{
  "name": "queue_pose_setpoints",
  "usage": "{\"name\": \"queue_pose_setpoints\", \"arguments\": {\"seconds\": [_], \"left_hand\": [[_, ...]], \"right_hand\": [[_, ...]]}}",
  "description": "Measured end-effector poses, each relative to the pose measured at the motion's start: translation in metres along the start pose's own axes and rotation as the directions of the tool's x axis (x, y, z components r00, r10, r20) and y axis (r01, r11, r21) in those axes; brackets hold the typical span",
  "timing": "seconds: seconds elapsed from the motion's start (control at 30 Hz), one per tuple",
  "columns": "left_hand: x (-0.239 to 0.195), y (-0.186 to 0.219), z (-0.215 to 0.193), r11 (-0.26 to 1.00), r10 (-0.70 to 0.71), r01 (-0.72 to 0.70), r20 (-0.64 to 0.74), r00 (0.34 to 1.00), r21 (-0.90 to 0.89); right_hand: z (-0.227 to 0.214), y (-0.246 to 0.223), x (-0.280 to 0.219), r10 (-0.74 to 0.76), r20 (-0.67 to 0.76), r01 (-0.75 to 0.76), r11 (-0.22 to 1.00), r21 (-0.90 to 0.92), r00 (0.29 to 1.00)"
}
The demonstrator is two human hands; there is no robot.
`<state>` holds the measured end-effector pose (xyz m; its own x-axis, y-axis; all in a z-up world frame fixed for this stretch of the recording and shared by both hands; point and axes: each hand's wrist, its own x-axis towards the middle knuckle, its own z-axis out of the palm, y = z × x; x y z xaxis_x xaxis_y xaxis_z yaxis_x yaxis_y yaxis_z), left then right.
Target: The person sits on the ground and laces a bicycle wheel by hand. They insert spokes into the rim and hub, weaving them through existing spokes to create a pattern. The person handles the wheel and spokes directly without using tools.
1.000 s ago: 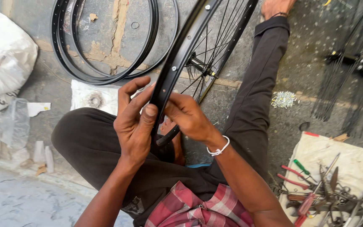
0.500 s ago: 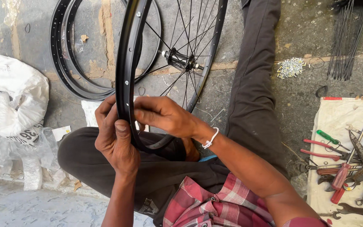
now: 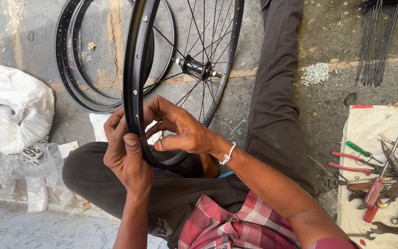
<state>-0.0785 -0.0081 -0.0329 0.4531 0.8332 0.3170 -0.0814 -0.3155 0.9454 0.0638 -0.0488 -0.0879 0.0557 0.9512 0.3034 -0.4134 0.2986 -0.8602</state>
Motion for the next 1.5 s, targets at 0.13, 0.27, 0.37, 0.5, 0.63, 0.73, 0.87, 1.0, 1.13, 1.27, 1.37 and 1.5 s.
{"name": "queue_pose_setpoints", "arguments": {"seconds": [0.13, 0.27, 0.37, 0.5, 0.63, 0.73, 0.87, 1.0, 1.13, 1.27, 1.37, 1.5], "left_hand": [[-0.001, 0.002, 0.001, 0.998, -0.036, 0.038, -0.037, 0.999, 0.042], [-0.001, 0.002, 0.005, 1.0, -0.013, 0.013, -0.015, 1.0, -0.02], [-0.003, -0.001, 0.004, 1.0, -0.029, 0.029, -0.049, 0.998, -0.002], [-0.004, -0.002, 0.003, 0.997, 0.012, -0.01, -0.038, 0.999, 0.075], [-0.009, 0.008, 0.005, 0.966, 0.044, -0.05, 0.029, 0.999, 0.253], [-0.021, 0.028, -0.004, 0.747, -0.164, -0.01, 0.199, 0.966, 0.665], [-0.038, -0.002, -0.001, 0.819, -0.414, 0.226, 0.271, 0.869, 0.527], [-0.049, -0.039, 0.001, 0.937, -0.009, -0.077, 0.244, 0.97, 0.341], [-0.024, -0.048, 0.019, 0.967, 0.033, -0.068, 0.142, 0.989, 0.246], [0.045, -0.03, 0.026, 0.887, -0.069, -0.003, 0.14, 0.988, 0.462], [0.071, -0.019, 0.048, 0.955, -0.106, 0.045, 0.194, 0.975, 0.295], [0.07, -0.028, 0.071, 0.989, -0.064, 0.035, 0.202, 0.977, 0.14]], "right_hand": [[-0.001, 0.003, 0.0, 0.024, 0.016, -0.025, 0.998, 0.054, 1.0], [0.0, -0.002, 0.0, 0.036, 0.006, -0.036, 0.997, 0.063, 0.999], [-0.003, -0.004, 0.002, 0.029, 0.008, -0.03, 0.997, 0.067, 1.0], [0.005, -0.019, 0.002, -0.001, -0.023, -0.003, 0.984, -0.179, 1.0], [-0.011, -0.052, -0.007, 0.114, 0.026, -0.117, 0.967, 0.228, 0.993], [-0.054, -0.064, -0.065, 0.231, -0.313, -0.223, 0.973, 0.06, 0.921], [-0.21, -0.01, -0.171, -0.068, -0.947, -0.208, 0.968, -0.139, 0.315], [-0.337, 0.067, -0.283, -0.314, -0.934, -0.768, 0.552, -0.325, 0.169], [-0.358, 0.088, -0.299, -0.212, -0.867, -0.819, 0.286, -0.497, 0.452], [-0.354, 0.1, -0.28, -0.21, -0.844, -0.847, 0.101, -0.521, 0.494], [-0.351, 0.11, -0.269, -0.271, -0.797, -0.824, 0.025, -0.566, 0.54], [-0.353, 0.103, -0.259, -0.17, -0.806, -0.823, -0.097, -0.559, 0.567]]}}
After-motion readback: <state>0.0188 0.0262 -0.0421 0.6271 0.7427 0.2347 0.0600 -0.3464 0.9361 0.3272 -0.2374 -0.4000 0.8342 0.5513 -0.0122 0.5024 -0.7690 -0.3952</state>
